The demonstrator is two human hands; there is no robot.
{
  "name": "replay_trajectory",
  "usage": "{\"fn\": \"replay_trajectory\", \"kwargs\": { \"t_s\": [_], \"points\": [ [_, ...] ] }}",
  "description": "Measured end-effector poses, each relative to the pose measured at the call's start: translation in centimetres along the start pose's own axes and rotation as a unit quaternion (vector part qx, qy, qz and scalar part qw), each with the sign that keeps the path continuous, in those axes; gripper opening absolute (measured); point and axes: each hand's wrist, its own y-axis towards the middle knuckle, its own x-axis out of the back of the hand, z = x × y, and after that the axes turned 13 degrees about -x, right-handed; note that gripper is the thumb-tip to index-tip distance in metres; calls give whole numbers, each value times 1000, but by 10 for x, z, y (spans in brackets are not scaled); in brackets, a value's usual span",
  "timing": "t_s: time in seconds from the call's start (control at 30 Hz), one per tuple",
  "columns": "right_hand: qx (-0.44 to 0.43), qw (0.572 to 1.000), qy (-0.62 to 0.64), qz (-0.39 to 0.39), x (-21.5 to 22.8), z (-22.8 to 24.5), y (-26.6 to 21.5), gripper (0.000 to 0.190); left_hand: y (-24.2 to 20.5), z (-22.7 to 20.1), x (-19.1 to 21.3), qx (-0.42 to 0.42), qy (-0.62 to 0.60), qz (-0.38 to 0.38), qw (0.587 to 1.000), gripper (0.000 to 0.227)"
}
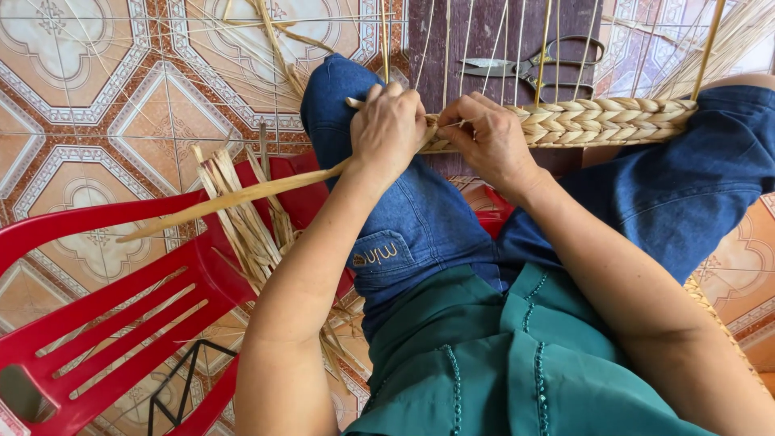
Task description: Weaving dried natural fibers into a complex pattern to create or repair a piece of furniture or a large basket.
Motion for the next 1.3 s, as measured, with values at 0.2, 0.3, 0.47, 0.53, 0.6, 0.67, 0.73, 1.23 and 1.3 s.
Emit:
{"fn": "replay_trajectory", "kwargs": {
  "t_s": [0.2, 0.3, 0.47, 0.53, 0.6, 0.67, 0.73, 1.23, 1.3],
  "points": [
    [21, 998, -49, 31, -22, -27, 42, 12, -15, 12, 15, -97, 3, -17, 995, 13],
    [-48, 996, -69, 36, -37, -44, 61, 14, -25, 16, 24, -132, -87, -9, 987, 36],
    [-114, 989, -54, 78, -18, -14, 60, 12, -26, 10, 22, -145, 90, 19, 985, 5],
    [-121, 990, -41, 55, -9, 0, 51, 13, -20, 14, 27, -128, 84, 52, 987, 7],
    [-128, 991, -26, 32, -7, 7, 44, 16, -12, 20, 34, -111, 79, 86, 987, 12],
    [18, 998, -56, 14, -9, 8, 37, 18, 0, 23, 42, -28, 18, 203, 979, 9],
    [62, 995, -69, 34, -15, 7, 36, 19, 8, 11, 70, -12, 25, 219, 975, 7],
    [-40, 998, -19, 42, -46, -23, 45, 12, 38, 37, 20, 118, -232, 193, 946, 23],
    [-58, 997, 18, 56, -42, -24, 44, 10, 46, 44, 12, 159, -290, 215, 919, 23]
  ]
}}
